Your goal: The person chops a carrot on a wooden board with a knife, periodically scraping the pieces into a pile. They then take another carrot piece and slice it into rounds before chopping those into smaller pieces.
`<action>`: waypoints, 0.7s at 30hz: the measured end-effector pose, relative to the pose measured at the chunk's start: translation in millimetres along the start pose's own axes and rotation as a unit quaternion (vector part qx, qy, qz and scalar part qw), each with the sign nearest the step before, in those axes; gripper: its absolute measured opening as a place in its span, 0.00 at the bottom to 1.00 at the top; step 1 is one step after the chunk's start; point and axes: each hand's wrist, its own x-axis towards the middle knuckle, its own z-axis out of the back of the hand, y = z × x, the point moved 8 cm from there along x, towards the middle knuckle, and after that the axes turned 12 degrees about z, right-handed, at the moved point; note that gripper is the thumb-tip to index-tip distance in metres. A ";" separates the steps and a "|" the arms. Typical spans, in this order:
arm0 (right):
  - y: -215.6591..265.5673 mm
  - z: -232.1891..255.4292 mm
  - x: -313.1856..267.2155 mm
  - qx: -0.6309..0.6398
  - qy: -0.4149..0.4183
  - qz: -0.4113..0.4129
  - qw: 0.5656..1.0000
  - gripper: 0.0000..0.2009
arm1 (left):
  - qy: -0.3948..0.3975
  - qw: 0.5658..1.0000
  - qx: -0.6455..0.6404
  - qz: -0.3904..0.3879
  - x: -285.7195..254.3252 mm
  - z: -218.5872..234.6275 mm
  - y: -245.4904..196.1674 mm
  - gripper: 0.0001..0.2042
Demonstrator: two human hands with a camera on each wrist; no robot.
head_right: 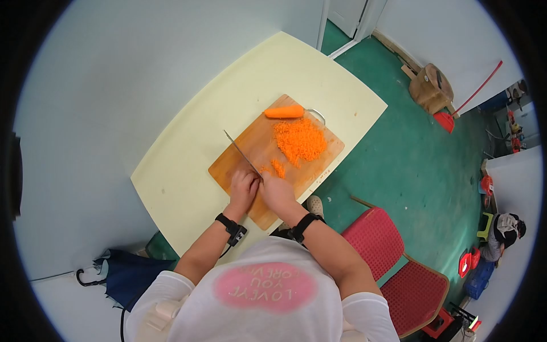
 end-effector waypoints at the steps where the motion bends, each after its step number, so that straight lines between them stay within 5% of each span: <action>1: 0.9 3.1 0.5 0.006 -0.006 0.008 1.000 0.10 | -0.003 1.000 -0.017 0.002 -0.1 2.1 -0.7 0.07; 11: 8.4 1.6 -17.5 0.005 0.051 -0.021 0.998 0.11 | 0.003 1.000 -0.003 -0.002 -3.9 -2.9 6.7 0.06; 21: 0.7 10.4 -1.7 0.052 -0.006 -0.013 0.999 0.11 | 0.004 0.999 -0.041 0.020 2.6 11.5 2.4 0.06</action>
